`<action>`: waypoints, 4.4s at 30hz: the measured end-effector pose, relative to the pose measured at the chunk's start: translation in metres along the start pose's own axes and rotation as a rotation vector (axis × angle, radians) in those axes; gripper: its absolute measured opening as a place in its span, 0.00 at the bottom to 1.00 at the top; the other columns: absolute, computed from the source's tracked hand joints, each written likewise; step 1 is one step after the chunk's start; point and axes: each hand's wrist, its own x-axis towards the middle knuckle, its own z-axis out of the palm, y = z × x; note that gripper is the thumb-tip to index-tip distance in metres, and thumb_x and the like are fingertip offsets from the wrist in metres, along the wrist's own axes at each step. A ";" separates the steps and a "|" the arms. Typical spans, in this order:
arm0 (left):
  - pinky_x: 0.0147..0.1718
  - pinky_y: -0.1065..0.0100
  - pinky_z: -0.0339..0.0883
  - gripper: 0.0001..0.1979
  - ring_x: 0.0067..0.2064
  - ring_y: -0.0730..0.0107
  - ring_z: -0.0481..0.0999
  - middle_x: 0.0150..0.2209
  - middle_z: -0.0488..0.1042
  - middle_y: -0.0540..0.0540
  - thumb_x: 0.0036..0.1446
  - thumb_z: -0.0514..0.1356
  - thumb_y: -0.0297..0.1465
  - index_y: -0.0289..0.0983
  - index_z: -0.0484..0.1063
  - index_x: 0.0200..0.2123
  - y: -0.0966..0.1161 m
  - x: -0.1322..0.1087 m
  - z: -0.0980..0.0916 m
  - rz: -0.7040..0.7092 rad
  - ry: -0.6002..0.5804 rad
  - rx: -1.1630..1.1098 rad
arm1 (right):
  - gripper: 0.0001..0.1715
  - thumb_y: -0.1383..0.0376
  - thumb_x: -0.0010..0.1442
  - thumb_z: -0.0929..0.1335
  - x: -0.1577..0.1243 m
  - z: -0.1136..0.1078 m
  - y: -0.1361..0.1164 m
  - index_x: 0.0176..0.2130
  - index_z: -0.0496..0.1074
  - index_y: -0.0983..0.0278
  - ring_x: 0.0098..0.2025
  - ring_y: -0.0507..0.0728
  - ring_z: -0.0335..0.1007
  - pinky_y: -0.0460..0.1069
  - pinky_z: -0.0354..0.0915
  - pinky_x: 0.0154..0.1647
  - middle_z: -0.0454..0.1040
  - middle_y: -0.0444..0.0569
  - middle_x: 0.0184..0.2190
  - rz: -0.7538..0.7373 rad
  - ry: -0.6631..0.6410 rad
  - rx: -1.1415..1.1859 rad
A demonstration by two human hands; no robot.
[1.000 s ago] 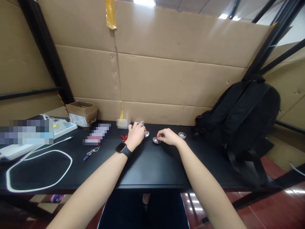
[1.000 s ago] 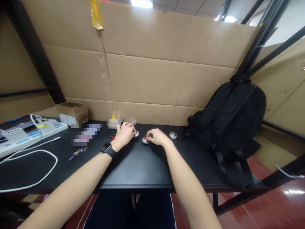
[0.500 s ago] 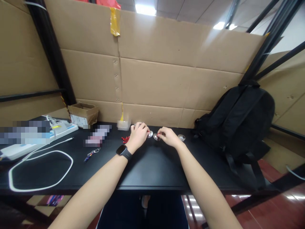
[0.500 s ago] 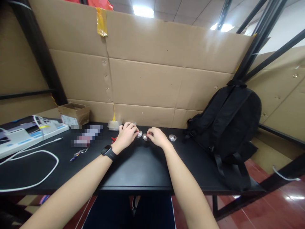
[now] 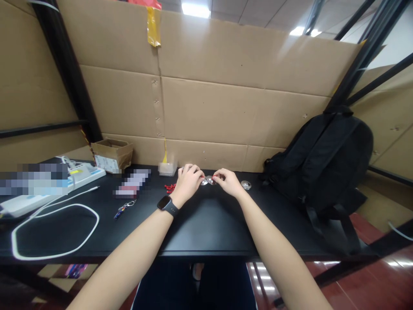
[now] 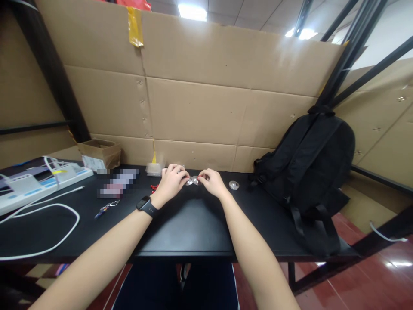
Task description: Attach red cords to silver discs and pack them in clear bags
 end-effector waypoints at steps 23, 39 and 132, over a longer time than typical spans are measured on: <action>0.49 0.58 0.56 0.10 0.42 0.62 0.79 0.37 0.83 0.50 0.63 0.57 0.39 0.44 0.78 0.38 0.008 0.002 0.006 -0.335 -0.127 -0.388 | 0.19 0.54 0.51 0.77 -0.005 0.028 -0.011 0.36 0.75 0.65 0.30 0.56 0.80 0.50 0.78 0.31 0.81 0.51 0.35 0.436 0.007 0.720; 0.49 0.55 0.56 0.06 0.42 0.58 0.80 0.35 0.83 0.49 0.56 0.63 0.38 0.46 0.80 0.32 -0.006 -0.002 0.021 -0.422 -0.317 -0.319 | 0.31 0.66 0.52 0.76 -0.012 0.030 0.006 0.55 0.73 0.67 0.41 0.60 0.80 0.56 0.77 0.45 0.80 0.59 0.48 0.334 -0.389 0.497; 0.59 0.34 0.47 0.24 0.68 0.38 0.52 0.70 0.55 0.48 0.65 0.48 0.52 0.63 0.63 0.63 0.011 -0.020 0.031 0.100 -0.661 -0.135 | 0.14 0.59 0.44 0.79 -0.007 -0.009 0.024 0.31 0.81 0.64 0.27 0.53 0.72 0.45 0.62 0.29 0.78 0.45 0.24 0.201 -0.296 -0.140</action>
